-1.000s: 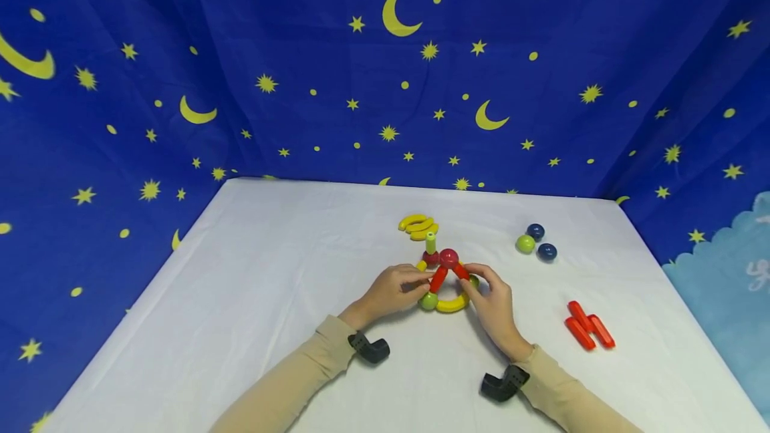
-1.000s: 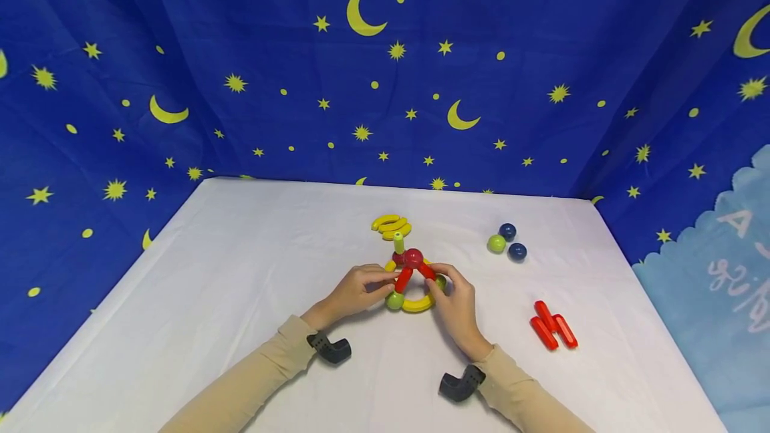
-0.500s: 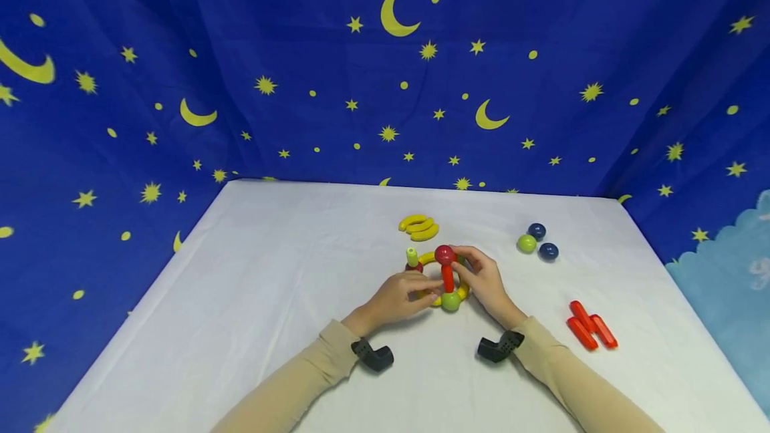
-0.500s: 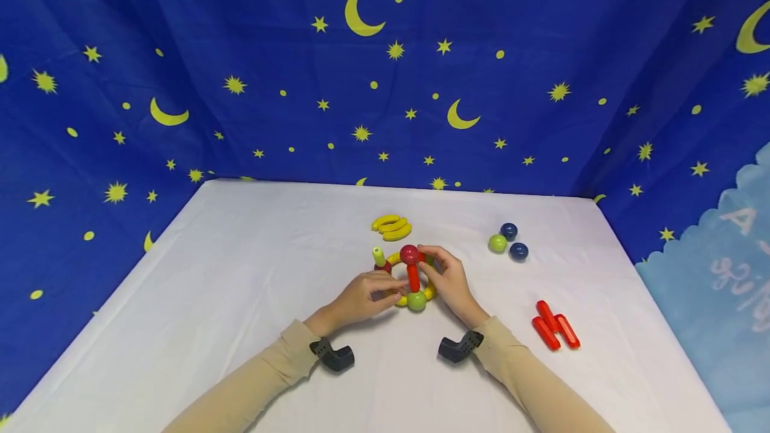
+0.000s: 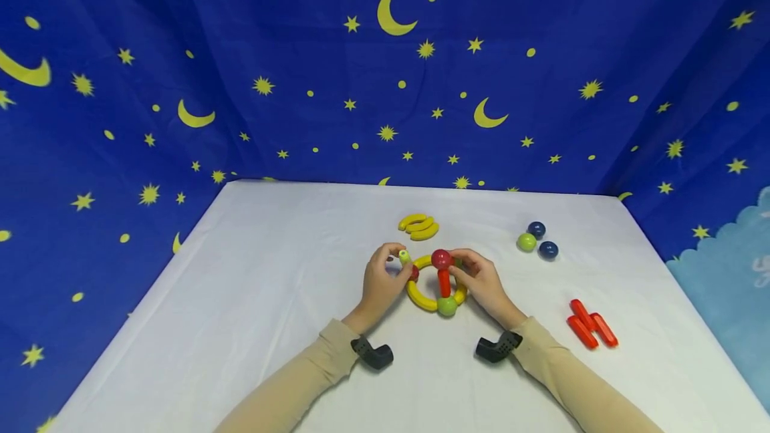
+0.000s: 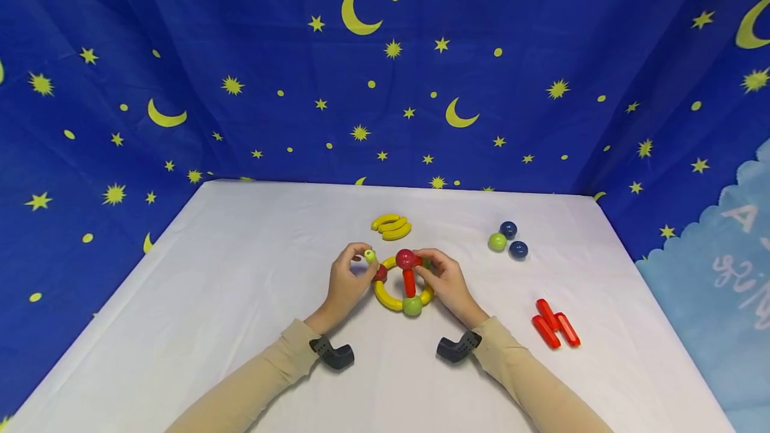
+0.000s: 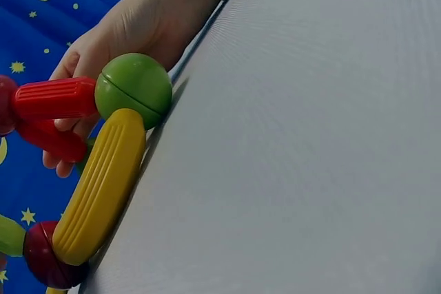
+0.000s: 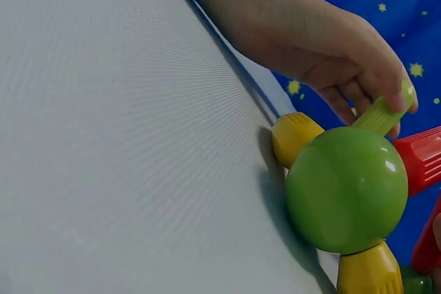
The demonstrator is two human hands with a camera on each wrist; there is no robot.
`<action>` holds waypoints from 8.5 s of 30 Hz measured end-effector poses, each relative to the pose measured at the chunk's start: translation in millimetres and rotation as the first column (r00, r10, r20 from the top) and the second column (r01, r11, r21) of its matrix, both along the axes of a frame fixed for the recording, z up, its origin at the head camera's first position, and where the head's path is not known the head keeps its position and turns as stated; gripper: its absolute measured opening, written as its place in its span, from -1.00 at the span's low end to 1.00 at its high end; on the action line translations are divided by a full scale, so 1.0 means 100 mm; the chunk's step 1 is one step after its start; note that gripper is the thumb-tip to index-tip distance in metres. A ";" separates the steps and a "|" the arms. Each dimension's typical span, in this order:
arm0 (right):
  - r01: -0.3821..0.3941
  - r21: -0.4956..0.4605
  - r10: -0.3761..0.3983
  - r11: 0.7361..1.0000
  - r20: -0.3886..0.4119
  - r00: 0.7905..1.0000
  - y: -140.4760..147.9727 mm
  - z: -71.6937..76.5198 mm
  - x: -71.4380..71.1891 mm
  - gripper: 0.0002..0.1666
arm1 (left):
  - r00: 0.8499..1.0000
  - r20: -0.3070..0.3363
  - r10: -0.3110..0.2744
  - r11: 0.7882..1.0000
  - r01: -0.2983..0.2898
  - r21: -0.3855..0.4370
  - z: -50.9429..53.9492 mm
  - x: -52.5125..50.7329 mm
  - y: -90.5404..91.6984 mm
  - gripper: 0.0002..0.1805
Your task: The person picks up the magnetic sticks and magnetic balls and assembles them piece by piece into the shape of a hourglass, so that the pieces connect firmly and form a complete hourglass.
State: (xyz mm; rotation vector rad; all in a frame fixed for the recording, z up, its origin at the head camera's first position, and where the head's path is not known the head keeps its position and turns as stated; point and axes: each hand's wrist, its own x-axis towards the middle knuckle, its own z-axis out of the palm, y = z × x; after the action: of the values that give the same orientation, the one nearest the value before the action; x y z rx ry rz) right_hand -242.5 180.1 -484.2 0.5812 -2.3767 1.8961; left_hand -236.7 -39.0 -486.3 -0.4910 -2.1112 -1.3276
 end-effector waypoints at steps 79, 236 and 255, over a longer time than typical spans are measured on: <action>0.766 0.146 -0.712 0.626 -0.292 0.638 1.18 0.34 0.70 -0.73 | 0.942 0.322 -0.096 0.974 0.156 -0.165 -0.01 0.01 -0.05 -0.75; -0.059 0.193 0.104 0.979 -0.233 0.967 -0.32 1.22 -0.15 -0.50 | 0.935 0.096 -0.342 0.939 0.343 0.008 0.17 0.11 0.03 -0.83; 0.574 0.224 -0.497 0.788 -0.319 0.807 0.71 0.79 -0.25 -0.72 | 0.845 0.309 -0.436 0.899 0.422 0.114 0.45 -0.24 -0.08 -0.34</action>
State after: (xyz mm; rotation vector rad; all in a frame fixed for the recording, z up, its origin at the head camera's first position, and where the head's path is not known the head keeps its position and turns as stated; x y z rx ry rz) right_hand -267.9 250.9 -404.7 0.0953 -2.3450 1.1487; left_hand -260.3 -46.6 -441.1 -0.8122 -2.3204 -1.8097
